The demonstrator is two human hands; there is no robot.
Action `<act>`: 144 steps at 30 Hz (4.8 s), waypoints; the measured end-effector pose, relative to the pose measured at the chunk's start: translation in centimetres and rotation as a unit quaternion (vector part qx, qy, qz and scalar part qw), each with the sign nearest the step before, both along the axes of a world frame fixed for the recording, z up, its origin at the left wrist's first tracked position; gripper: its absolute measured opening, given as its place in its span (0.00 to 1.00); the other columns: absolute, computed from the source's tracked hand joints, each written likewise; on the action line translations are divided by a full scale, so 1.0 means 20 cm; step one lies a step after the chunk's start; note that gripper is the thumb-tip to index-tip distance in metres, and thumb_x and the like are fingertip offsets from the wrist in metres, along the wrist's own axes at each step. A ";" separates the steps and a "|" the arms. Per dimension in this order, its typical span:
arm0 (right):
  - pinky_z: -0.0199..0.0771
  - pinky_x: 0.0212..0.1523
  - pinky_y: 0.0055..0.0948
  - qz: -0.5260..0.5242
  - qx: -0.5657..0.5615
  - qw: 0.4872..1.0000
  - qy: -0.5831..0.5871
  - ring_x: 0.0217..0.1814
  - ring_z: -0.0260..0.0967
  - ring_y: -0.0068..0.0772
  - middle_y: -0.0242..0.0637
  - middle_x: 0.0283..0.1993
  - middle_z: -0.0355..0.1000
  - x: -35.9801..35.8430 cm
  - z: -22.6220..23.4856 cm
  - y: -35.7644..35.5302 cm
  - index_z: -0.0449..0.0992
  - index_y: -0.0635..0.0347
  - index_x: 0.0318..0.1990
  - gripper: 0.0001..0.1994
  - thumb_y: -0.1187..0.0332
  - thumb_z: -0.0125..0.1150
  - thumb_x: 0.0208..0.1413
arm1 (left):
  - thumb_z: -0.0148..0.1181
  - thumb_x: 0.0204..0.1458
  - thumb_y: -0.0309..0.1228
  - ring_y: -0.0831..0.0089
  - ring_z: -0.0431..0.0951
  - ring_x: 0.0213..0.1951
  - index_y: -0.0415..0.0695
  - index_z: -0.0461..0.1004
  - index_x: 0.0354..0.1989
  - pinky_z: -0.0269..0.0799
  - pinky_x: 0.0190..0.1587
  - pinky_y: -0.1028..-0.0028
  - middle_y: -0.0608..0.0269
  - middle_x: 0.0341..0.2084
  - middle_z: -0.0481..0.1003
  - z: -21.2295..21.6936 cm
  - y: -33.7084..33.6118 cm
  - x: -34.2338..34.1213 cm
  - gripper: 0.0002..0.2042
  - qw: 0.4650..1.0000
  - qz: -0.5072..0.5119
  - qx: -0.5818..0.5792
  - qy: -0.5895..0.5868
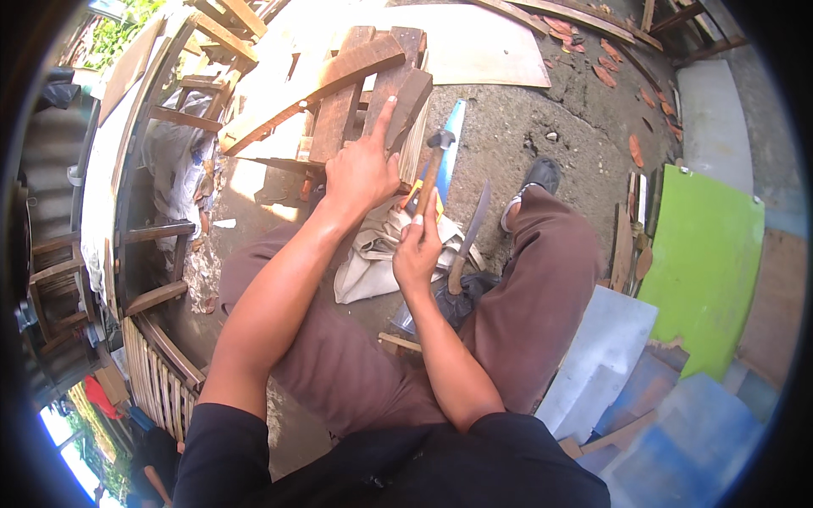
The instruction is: The person assembles a small wooden frame by fitting two pieces together, then uses a hammer to drive nails into the joint. They continue hammering to secure the connection and inspect the assembled piece.
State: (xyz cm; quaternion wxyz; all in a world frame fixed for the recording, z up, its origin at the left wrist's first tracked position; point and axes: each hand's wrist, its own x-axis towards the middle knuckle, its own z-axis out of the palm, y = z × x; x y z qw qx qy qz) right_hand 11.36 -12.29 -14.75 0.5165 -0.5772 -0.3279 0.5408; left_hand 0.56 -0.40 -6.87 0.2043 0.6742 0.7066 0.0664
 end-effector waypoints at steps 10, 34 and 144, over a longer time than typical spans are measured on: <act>0.59 0.18 0.16 0.015 0.078 0.996 0.030 0.20 0.53 0.11 0.24 0.27 0.61 0.00 0.00 0.03 0.49 0.45 0.83 0.29 0.68 0.42 0.78 | 0.50 0.67 0.44 0.34 0.84 0.38 0.62 0.47 0.82 0.78 0.45 0.39 0.37 0.32 0.83 0.03 0.00 0.00 0.34 1.000 0.014 0.015 -0.019; 0.60 0.27 0.20 -0.009 0.131 0.984 -0.118 0.26 0.54 0.15 0.24 0.27 0.61 0.02 0.04 0.05 0.54 0.57 0.81 0.28 0.72 0.44 0.75 | 0.49 0.69 0.43 0.35 0.84 0.39 0.65 0.49 0.81 0.78 0.44 0.40 0.38 0.34 0.83 0.02 0.00 0.02 0.33 1.000 0.021 0.019 -0.002; 0.61 0.12 0.20 0.039 0.040 0.992 0.116 0.15 0.53 0.14 0.25 0.23 0.57 0.43 0.57 -0.01 0.63 0.59 0.68 0.18 0.62 0.46 0.78 | 0.71 0.54 0.43 0.41 0.76 0.62 0.36 0.55 0.76 0.70 0.67 0.55 0.28 0.57 0.75 -0.06 0.04 -0.26 0.45 0.999 0.002 -0.018 -0.041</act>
